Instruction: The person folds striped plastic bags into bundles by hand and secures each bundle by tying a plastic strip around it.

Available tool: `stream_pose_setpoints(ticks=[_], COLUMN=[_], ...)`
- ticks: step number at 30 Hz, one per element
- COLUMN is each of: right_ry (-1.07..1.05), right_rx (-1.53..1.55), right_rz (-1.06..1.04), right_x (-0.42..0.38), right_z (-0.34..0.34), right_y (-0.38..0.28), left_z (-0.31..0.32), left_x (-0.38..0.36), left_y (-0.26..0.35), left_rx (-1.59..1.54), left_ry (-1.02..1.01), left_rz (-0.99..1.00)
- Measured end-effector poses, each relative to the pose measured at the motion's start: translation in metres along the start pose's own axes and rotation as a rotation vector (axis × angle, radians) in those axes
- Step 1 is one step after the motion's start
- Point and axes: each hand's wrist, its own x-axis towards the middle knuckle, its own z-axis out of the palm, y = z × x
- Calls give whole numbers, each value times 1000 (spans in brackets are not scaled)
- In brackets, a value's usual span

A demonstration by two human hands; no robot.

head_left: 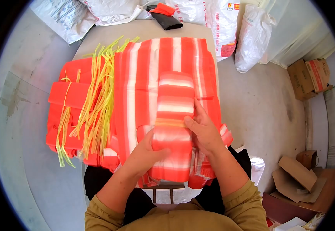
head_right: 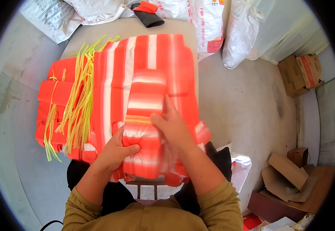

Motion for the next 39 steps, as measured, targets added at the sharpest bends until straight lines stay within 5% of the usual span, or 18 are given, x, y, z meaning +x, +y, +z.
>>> stream_pose_setpoints(ticks=[16,39], right_ry=[36,52], right_rx=[115,77], right_rz=[-159,-104], right_x=[-17,-5], right_z=[28,12], right_y=[-12,-21], left_z=[1,6], left_x=[-4,-2], left_y=[-2,-2], left_rx=[-103,-48], left_ry=[-7,-119], left_rz=[-75,-96])
